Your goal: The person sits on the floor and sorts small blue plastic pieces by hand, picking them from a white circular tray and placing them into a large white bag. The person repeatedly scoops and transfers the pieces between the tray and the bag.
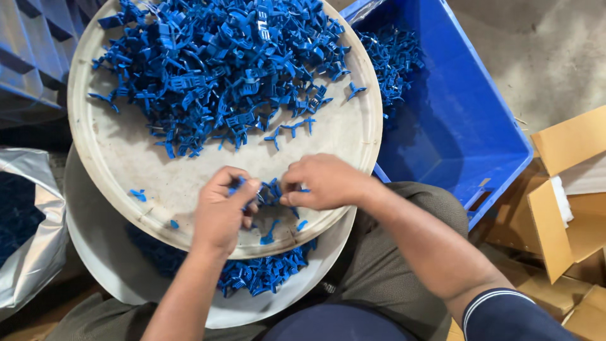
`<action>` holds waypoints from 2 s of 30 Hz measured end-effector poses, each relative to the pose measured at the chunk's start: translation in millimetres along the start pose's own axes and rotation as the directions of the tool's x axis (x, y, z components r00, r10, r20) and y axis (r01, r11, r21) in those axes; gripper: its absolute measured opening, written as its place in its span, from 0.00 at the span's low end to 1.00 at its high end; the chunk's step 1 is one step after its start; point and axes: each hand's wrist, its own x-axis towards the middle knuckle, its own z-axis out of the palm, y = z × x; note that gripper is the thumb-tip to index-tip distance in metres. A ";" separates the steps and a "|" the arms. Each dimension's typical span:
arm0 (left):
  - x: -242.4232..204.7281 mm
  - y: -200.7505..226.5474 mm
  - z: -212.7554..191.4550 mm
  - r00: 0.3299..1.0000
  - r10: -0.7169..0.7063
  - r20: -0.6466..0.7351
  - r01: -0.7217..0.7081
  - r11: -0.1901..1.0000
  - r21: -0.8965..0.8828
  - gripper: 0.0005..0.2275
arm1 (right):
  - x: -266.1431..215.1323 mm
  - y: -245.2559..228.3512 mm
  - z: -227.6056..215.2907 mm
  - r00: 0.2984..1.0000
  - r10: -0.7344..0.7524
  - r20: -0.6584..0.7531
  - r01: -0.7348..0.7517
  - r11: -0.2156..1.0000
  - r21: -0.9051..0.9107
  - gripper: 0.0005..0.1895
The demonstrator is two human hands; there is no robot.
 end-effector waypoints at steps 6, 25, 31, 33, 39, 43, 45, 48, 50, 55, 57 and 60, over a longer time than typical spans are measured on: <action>-6.2 25.9 -6.4 0.998 0.040 0.039 -0.031 0.977 -0.211 0.05 | 15.5 41.1 -29.8 0.774 -0.202 -0.600 -0.110 0.890 -0.442 0.31; -9.0 28.1 -4.0 0.995 0.082 -0.063 -0.086 0.994 -0.062 0.02 | 10.1 -1.0 -5.0 0.945 0.298 -0.133 -0.325 0.897 -0.299 0.15; -7.5 21.9 -2.6 0.992 0.114 -0.050 -0.114 0.993 -0.003 0.02 | 12.6 -10.1 13.6 0.931 0.353 -0.091 -0.361 0.865 -0.348 0.17; -7.7 21.1 -2.7 0.992 0.109 -0.055 -0.108 0.994 0.019 0.02 | 10.2 -2.8 7.8 0.933 0.358 -0.029 -0.338 0.849 -0.406 0.18; -9.7 19.1 -2.4 0.995 0.067 -0.075 -0.062 0.996 0.063 0.06 | 9.6 15.9 -10.8 0.939 0.173 -0.298 -0.242 0.946 -0.214 0.22; -10.1 19.3 0.9 0.996 0.040 -0.085 -0.037 0.999 0.034 0.08 | 19.4 -6.4 24.7 0.877 0.129 -0.463 -0.189 0.978 -0.086 0.24; -9.7 18.0 0.6 0.995 0.032 -0.089 -0.031 0.999 0.023 0.08 | 22.4 -12.0 30.0 0.870 0.140 -0.472 -0.206 0.974 -0.090 0.26; -8.7 14.0 -0.2 0.996 0.043 -0.078 -0.041 0.999 0.034 0.07 | 26.5 -11.1 31.9 0.885 0.098 -0.455 -0.195 0.966 -0.171 0.25; -7.6 12.9 -0.3 0.996 0.030 -0.089 -0.026 0.998 0.050 0.07 | 32.1 -8.4 27.9 0.911 0.073 -0.405 -0.167 0.965 -0.201 0.20; -6.8 9.4 -4.2 0.997 0.011 -0.076 -0.004 0.996 0.084 0.04 | 25.5 -10.6 24.8 0.944 0.187 -0.271 -0.234 0.960 -0.152 0.13; -5.1 9.6 -2.4 0.997 0.001 -0.073 0.006 0.996 0.092 0.04 | 23.0 -13.1 22.4 0.944 0.173 -0.280 -0.227 0.959 -0.173 0.13; -4.3 10.2 -1.1 0.998 0.007 -0.065 -0.001 0.995 0.100 0.04 | 18.1 -14.7 16.9 0.951 0.165 -0.260 -0.229 0.943 -0.241 0.17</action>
